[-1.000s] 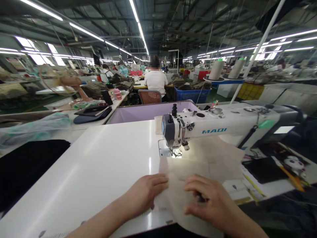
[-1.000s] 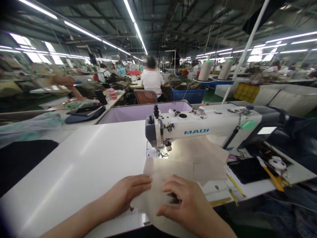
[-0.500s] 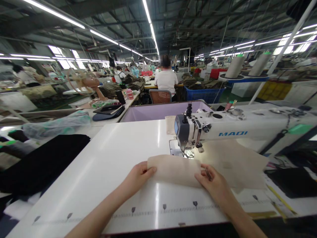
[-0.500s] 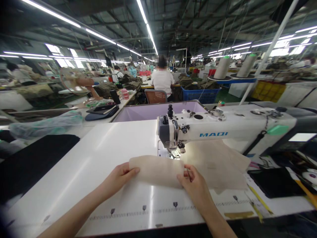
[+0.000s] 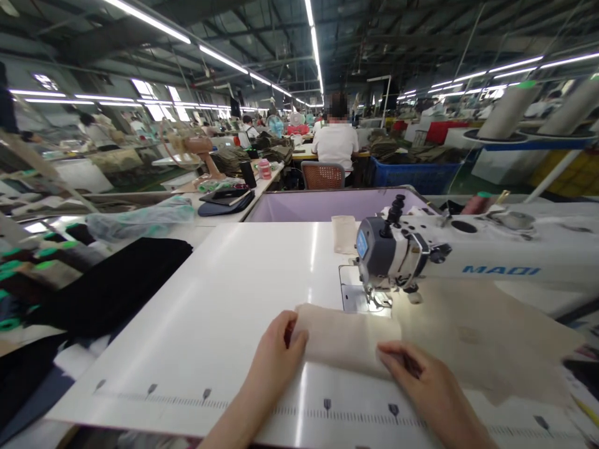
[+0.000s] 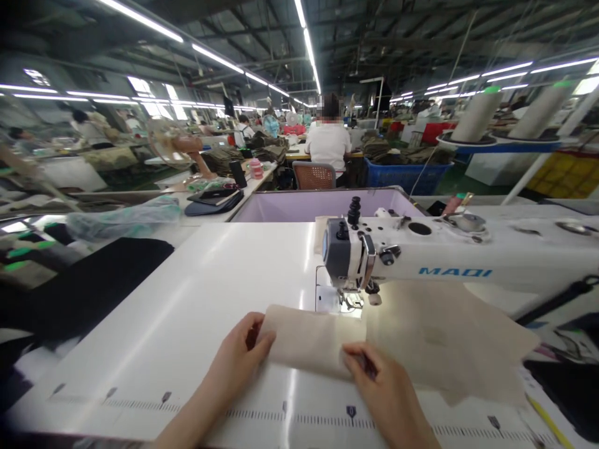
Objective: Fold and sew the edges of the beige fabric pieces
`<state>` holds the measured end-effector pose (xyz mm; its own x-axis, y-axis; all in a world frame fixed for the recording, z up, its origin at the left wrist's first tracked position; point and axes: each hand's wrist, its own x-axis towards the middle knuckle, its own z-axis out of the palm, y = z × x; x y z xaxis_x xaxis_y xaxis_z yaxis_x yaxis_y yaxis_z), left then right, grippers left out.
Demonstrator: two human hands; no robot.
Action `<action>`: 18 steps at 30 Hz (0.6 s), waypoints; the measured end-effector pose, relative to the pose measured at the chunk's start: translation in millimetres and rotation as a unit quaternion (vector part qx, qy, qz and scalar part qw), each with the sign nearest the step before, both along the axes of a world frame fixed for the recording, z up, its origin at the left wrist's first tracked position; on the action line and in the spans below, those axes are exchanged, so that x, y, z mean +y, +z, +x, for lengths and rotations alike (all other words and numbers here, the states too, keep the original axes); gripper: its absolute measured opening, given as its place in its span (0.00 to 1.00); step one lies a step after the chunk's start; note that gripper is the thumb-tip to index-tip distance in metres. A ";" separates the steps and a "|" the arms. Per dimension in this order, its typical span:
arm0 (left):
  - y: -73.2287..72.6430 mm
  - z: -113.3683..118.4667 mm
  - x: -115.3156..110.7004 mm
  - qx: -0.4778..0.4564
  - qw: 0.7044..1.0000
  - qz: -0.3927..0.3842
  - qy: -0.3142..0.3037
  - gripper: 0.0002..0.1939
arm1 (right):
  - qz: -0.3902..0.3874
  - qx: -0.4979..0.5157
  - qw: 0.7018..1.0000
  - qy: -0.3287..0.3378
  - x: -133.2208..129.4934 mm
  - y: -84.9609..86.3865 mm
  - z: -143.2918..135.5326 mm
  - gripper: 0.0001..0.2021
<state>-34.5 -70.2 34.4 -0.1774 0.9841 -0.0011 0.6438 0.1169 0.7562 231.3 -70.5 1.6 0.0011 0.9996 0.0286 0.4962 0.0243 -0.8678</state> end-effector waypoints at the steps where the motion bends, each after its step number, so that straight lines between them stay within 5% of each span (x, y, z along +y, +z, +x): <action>1: -1.6 1.9 -3.6 -0.013 1.000 0.001 0.014 0.14 | 0.002 -0.009 1.000 0.004 1.1 -0.9 0.8 0.15; 3: -4.2 5.6 -10.1 -0.020 0.999 0.006 0.032 0.27 | 0.008 -0.017 1.000 -0.006 1.3 -2.6 1.1 0.15; 6: -6.0 8.4 -15.2 -0.005 0.999 0.008 0.039 0.32 | 0.015 -0.021 0.999 -0.022 -1.3 -4.8 0.0 0.15; 9: -6.2 7.8 -15.1 -0.008 0.999 0.001 0.050 0.25 | 0.011 -0.032 0.999 -0.017 -3.4 -5.6 0.2 0.15; 13: -5.8 5.6 -14.2 0.020 1.000 0.005 0.024 0.02 | 0.013 -0.059 0.998 -0.014 -4.1 -6.2 2.9 0.16; 18: -6.4 2.0 -14.6 0.024 0.999 0.041 -0.018 0.08 | 0.051 -0.091 0.995 0.006 -3.7 -9.3 6.8 0.15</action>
<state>-32.5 -84.8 28.1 -0.1401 0.9862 0.0882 0.6820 0.0315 0.7307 238.1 -74.2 -7.7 -0.0262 0.9915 0.1275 0.6447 0.1143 -0.7559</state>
